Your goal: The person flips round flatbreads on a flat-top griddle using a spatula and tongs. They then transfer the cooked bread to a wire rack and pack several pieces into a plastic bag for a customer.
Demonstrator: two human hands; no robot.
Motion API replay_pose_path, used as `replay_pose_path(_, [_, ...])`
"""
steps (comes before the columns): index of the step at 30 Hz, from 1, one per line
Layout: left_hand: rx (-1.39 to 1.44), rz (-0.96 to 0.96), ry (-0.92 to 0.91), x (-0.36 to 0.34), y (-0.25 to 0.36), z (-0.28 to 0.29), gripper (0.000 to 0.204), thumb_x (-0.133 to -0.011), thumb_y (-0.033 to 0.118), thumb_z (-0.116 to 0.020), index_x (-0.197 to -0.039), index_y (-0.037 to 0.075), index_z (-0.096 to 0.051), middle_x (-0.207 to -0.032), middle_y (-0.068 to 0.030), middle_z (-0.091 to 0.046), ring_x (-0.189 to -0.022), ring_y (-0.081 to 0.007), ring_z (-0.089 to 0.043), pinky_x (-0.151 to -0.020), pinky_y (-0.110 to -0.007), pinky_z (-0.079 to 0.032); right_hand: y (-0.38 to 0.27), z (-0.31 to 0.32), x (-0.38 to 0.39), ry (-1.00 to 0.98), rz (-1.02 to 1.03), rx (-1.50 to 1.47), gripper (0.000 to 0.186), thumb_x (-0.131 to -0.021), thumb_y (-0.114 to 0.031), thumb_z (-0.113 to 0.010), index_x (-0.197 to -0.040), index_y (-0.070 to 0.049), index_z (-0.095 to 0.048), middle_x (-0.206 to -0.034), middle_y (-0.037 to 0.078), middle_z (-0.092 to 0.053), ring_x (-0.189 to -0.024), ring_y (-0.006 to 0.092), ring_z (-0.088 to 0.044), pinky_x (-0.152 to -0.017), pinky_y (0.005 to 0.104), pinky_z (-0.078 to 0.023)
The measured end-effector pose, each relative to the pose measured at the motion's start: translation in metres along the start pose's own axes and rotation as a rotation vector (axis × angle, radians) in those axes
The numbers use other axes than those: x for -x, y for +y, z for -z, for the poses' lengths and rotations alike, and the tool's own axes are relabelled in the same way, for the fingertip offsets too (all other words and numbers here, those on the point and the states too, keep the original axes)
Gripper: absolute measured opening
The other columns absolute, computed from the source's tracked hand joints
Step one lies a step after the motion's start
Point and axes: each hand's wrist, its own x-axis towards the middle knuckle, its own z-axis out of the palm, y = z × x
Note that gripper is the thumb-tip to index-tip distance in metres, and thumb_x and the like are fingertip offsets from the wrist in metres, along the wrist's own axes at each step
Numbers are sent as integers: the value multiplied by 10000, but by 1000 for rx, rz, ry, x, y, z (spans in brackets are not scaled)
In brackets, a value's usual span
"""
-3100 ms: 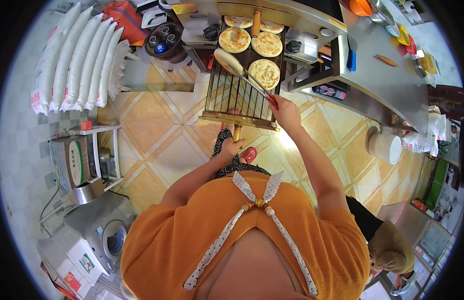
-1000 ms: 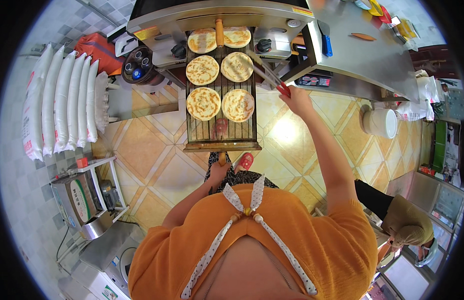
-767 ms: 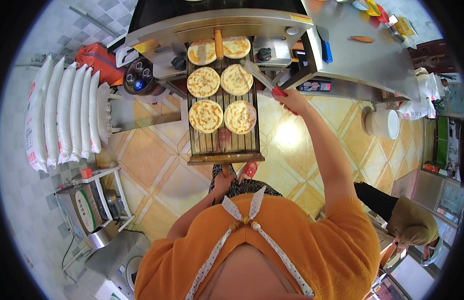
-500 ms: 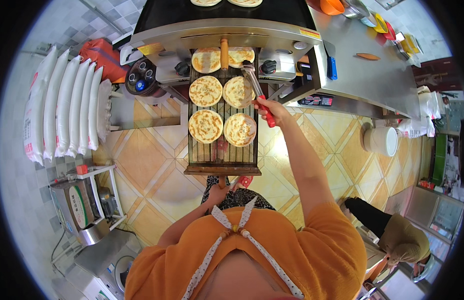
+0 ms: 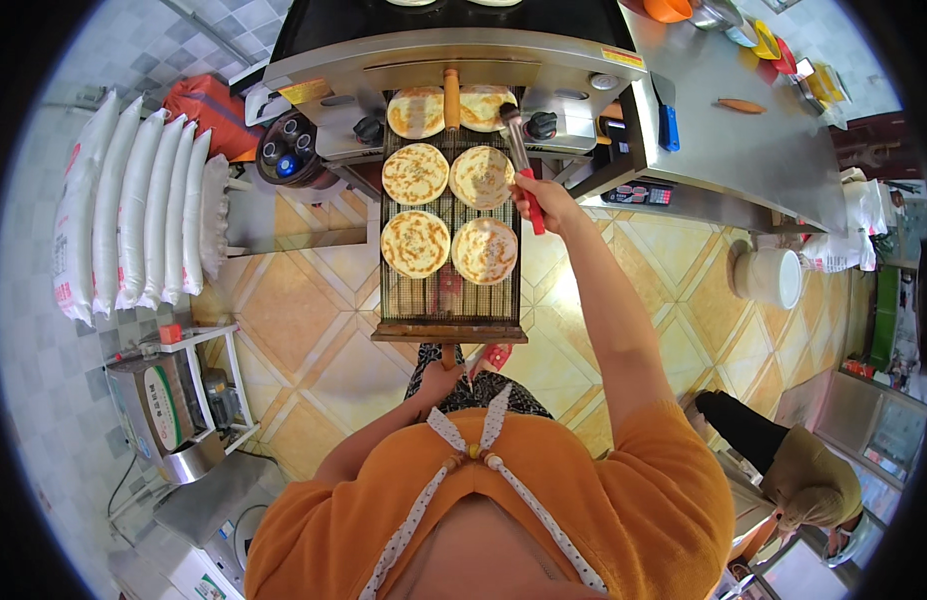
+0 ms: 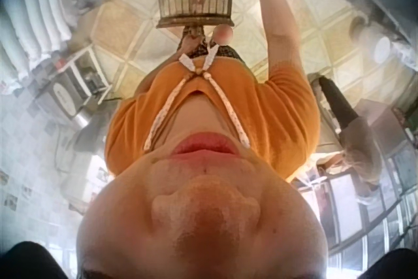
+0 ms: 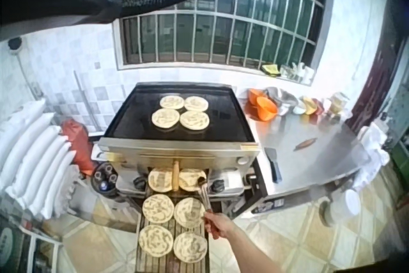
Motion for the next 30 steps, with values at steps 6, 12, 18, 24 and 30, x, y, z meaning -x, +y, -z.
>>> replay_pose_path(6, [12, 0, -42, 1, -2, 3, 316, -766, 291, -661, -645, 10, -584, -524, -43, -527, -456, -139, -492, -450, -318, -381, 16, 28, -4, -161, 58, -36, 257, -887, -221, -553, -989, 14, -530, -698, -6, -506, -501, 42, -407, -414, 183, -362])
replay_pose_path(12, [73, 24, 6, 5, 5, -1, 313, -750, 279, -645, -607, 8, -578, -522, -42, -539, -442, -147, -499, -445, -314, -386, 10, 40, 72, 157, 182, 857, 220, -861, -233, -577, -942, -31, -546, -677, 26, -554, -514, 101, -526, -434, 243, -418])
replay_pose_path(18, [-19, -68, 2, -3, -2, 2, 352, -741, 309, -654, -606, -7, -577, -547, -60, -575, -469, -150, -533, -462, -315, -412, -11, 33, 42, 896, 633, 1966, 203, -806, -185, -556, -962, -72, -491, -792, 111, -608, -673, 281, -630, -560, 374, -513])
replay_pose_path(24, [53, -53, -63, 16, 24, 9, 324, -728, 327, -621, -583, 38, -601, -502, -70, -549, -474, -176, -536, -468, -336, -387, 3, 28, 81, 669, 423, 1609, 303, -755, -236, -649, -1002, -85, -557, -783, 155, -636, -754, 348, -620, -608, 444, -488])
replay_pose_path(30, [-1, -98, 21, 6, 7, 2, 361, -728, 338, -630, -645, -12, -598, -543, -101, -568, -525, -216, -575, -488, -360, -405, 15, -32, 44, -63, -78, 197, 214, -868, -123, -546, -997, 45, -519, -744, 31, -515, -562, 75, -475, -477, 200, -408])
